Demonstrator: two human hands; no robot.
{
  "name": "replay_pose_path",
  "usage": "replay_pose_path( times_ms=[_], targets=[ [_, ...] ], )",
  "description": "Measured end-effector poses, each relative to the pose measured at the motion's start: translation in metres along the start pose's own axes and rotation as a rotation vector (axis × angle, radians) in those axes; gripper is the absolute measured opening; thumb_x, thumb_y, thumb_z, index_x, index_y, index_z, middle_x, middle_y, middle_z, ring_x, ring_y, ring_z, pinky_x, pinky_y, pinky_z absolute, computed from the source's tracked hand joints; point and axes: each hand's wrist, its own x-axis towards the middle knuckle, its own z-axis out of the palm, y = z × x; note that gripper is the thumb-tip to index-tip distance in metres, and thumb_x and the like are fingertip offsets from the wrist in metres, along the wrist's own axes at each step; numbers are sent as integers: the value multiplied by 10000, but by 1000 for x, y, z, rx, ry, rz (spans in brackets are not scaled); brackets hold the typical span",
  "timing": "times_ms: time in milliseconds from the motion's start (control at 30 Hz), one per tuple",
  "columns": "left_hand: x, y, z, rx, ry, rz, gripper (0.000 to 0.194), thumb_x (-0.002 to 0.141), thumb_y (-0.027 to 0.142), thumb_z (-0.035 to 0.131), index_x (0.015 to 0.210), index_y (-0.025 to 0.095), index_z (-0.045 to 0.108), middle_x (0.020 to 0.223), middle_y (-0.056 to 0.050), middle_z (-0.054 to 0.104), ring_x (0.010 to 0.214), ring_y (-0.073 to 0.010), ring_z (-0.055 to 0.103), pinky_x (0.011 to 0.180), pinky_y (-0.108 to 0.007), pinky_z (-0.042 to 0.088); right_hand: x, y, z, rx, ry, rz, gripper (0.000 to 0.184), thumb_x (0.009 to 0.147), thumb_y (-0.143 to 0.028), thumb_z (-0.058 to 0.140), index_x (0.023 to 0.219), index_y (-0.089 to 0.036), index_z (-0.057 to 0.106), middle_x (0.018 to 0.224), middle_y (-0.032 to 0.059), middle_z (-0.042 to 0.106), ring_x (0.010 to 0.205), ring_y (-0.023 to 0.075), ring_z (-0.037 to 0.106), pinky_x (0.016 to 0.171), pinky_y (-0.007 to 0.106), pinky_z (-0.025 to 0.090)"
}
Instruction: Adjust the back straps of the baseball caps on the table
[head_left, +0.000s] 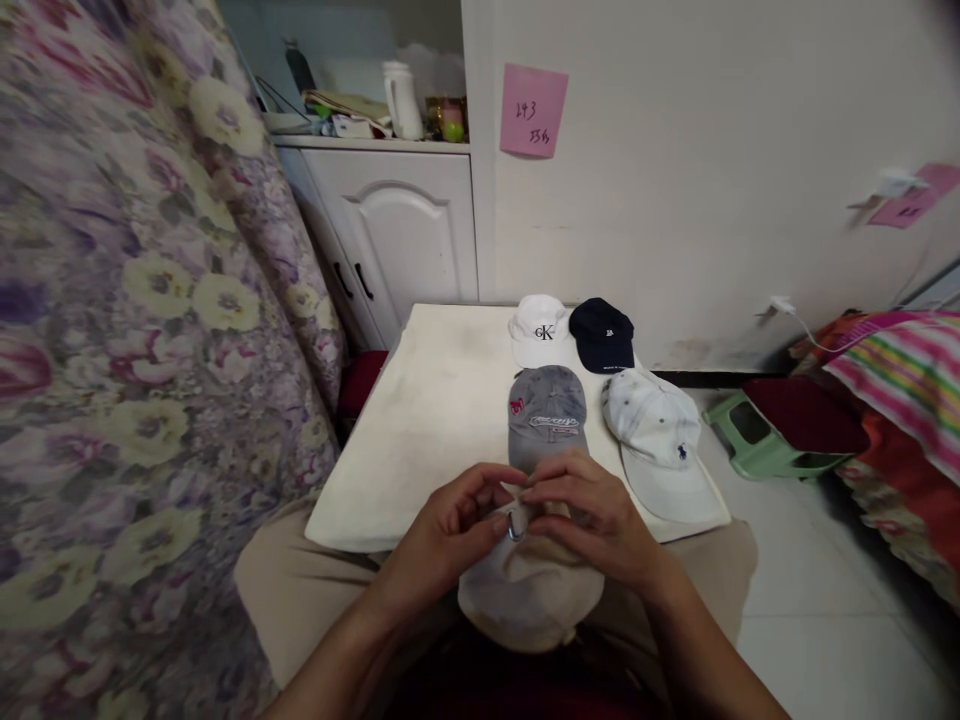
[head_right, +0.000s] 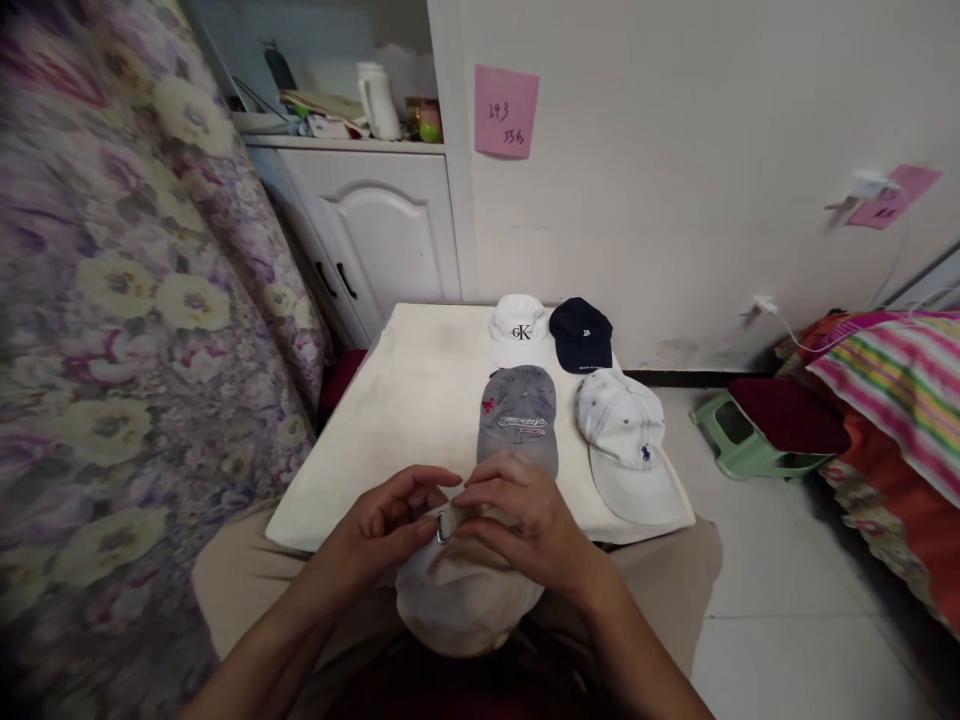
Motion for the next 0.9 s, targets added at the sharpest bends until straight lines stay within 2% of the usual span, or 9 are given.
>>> replay_pose_path(
  times_ms=[233, 433, 567, 700, 900],
  targets=[
    [2, 3, 1, 63, 18, -6, 312, 850, 293, 679, 1154, 246, 625, 859, 7, 597, 742, -137, 524, 647, -237, 393, 10, -9, -11, -217, -203, -99, 252, 917, -174, 558, 1159, -223, 610, 1067, 96, 634, 936, 224, 592, 787, 385, 506],
    [2, 3, 2, 81, -6, -10, 358, 871, 281, 651, 1220, 241, 581, 925, -15, 609, 859, -171, 547, 746, -270, 426, 19, -15, -16, -237, -445, -61, 256, 889, -122, 497, 1132, -181, 551, 1110, 115, 586, 953, 218, 578, 751, 344, 501],
    [3, -1, 2, 58, -16, 13, 360, 876, 245, 637, 1229, 244, 566, 955, -17, 597, 907, -178, 546, 815, -297, 433, 27, -20, -16, -297, -475, -44, 297, 826, -100, 517, 1113, -177, 516, 1087, 104, 557, 883, 211, 551, 687, 334, 464],
    [4, -5, 1, 24, -33, 15, 380, 875, 211, 632, 1245, 238, 552, 973, -26, 596, 940, -189, 552, 832, -313, 432, 30, -19, -13, -315, -494, -22, 240, 782, -106, 528, 1005, -186, 494, 1017, 79, 538, 792, 192, 512, 644, 320, 430],
    [6, -9, -2, -62, -37, -12, 447, 833, 219, 688, 1257, 242, 548, 913, -12, 622, 841, -165, 573, 748, -286, 424, 30, -12, -10, -136, -431, 28, 208, 737, -74, 551, 879, -209, 480, 929, 32, 492, 783, 167, 496, 659, 283, 420]
  ],
)
